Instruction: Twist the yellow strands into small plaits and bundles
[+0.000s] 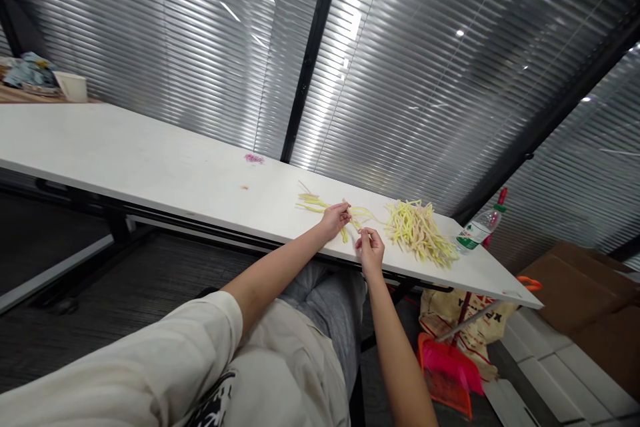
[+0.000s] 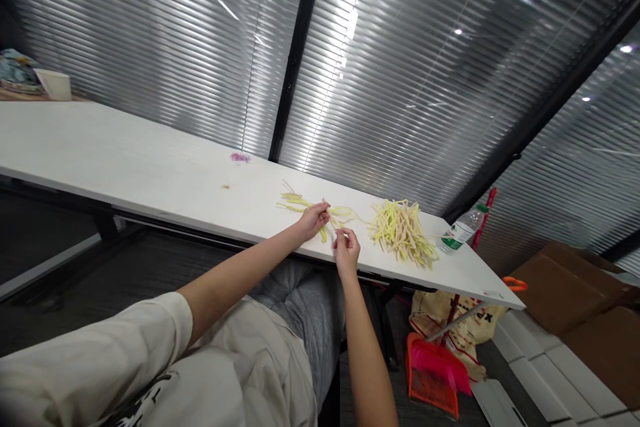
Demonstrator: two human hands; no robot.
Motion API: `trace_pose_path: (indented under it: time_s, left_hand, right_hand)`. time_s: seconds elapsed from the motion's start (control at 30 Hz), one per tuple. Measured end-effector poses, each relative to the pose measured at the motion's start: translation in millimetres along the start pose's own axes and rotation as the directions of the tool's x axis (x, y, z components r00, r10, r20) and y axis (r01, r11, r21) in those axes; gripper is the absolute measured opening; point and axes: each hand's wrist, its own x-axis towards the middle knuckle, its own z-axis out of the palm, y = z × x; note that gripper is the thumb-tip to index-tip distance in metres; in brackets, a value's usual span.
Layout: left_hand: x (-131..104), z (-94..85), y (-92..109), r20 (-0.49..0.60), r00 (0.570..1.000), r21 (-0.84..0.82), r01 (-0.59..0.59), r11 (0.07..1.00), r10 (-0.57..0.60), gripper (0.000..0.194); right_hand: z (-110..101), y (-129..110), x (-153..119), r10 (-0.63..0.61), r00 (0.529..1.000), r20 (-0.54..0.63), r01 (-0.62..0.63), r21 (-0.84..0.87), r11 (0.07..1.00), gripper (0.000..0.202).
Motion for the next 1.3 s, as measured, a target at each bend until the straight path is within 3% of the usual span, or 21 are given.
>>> trace_pose_path:
  time_s: [0.2, 0.53, 1.3]
  left_hand:
    - [-0.5, 0.3, -0.5, 0.028, 1.0, 0.037, -0.008, 0.999, 0.007, 0.008]
    - [0.1, -0.1, -1.5, 0.047, 0.999, 0.04, -0.015, 0.999, 0.013, 0.01]
    - [-6.5, 4.8, 3.0, 0.02, 0.999, 0.069, 0.026, 0.997, -0.028, 0.012]
  right_hand:
    - [1.1, 4.1, -1.1, 0.006, 0.999, -0.035, -0.006, -0.014, 1.0, 0.031]
    - [2.2, 14.7, 3.3, -0.076, 0.962, -0.264, 0.056, -0.085, 0.995, 0.035]
    - [2.4, 10.0, 2.2, 0.002, 0.975, -0.223, -0.003, -0.003, 1.0, 0.037]
